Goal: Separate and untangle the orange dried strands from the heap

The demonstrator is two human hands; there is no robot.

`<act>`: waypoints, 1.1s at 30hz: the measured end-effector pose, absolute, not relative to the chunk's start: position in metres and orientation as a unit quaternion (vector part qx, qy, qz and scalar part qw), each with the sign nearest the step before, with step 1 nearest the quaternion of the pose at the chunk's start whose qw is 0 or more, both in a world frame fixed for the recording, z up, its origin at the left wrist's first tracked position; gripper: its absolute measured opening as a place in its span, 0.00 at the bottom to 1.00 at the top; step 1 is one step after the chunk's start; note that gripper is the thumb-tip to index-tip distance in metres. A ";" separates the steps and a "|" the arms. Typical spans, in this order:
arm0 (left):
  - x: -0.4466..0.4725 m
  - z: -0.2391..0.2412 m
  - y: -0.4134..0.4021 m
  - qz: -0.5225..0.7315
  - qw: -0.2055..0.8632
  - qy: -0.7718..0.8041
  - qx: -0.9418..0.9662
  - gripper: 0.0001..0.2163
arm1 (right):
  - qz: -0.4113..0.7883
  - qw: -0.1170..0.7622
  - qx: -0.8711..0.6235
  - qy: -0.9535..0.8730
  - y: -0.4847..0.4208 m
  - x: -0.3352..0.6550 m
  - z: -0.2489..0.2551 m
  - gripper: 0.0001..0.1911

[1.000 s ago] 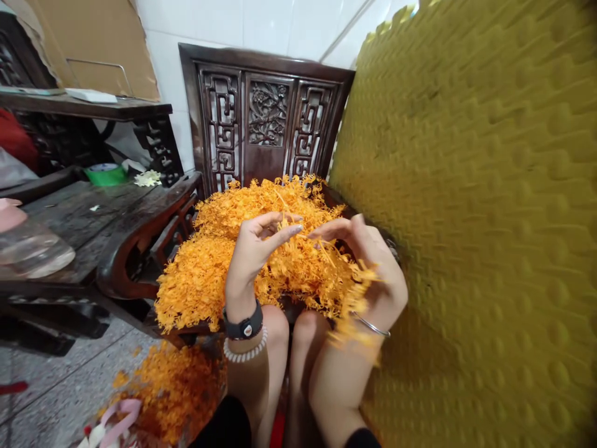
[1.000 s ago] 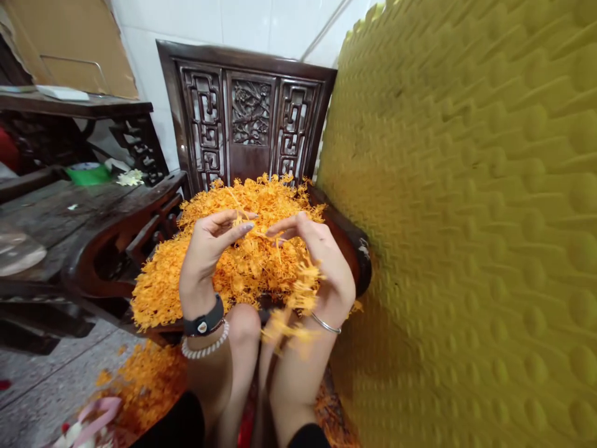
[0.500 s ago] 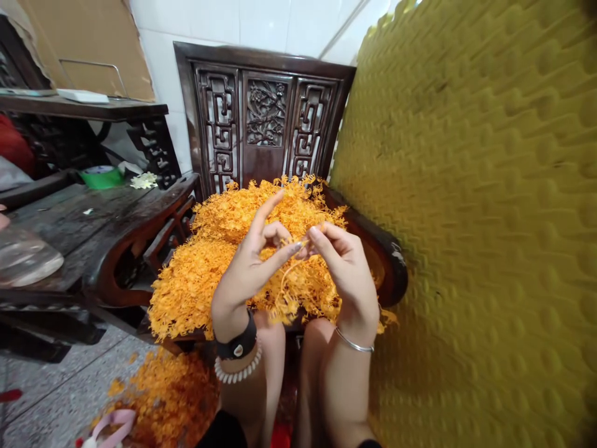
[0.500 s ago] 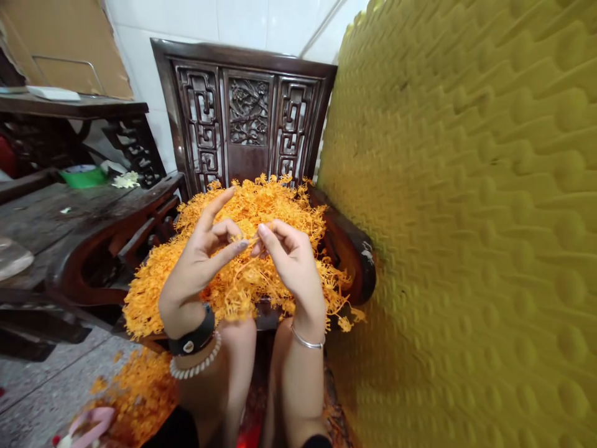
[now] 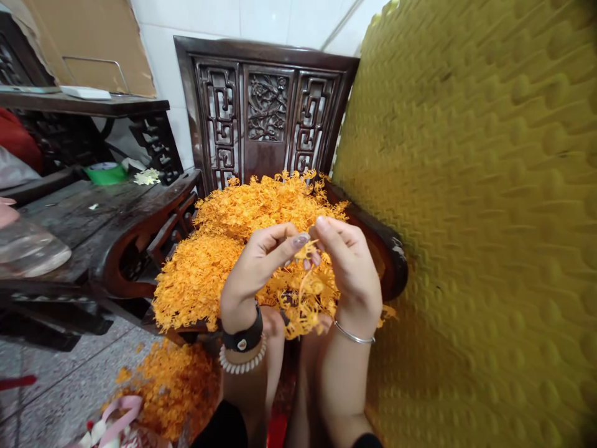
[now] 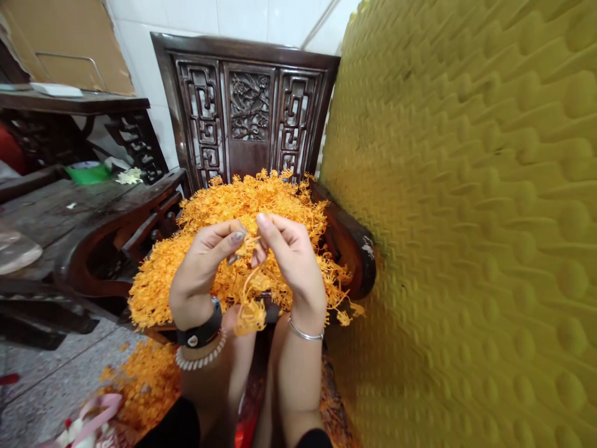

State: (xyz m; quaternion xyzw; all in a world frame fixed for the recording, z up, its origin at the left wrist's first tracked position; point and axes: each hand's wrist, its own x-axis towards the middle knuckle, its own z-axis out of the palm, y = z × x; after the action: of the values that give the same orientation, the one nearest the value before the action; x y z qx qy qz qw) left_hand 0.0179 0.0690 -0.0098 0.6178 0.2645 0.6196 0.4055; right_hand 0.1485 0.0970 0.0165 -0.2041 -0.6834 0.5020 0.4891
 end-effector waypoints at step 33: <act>0.037 0.009 0.064 0.715 0.490 0.126 0.482 0.07 | 0.492 0.713 -0.050 -0.497 0.109 0.147 0.027 0.22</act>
State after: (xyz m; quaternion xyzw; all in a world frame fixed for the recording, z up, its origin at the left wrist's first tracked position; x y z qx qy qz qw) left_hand 0.0372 0.0638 0.0092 0.4822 0.1257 0.7151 0.4902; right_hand 0.1469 0.1086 0.0269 -0.0498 -0.4965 0.4921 0.7133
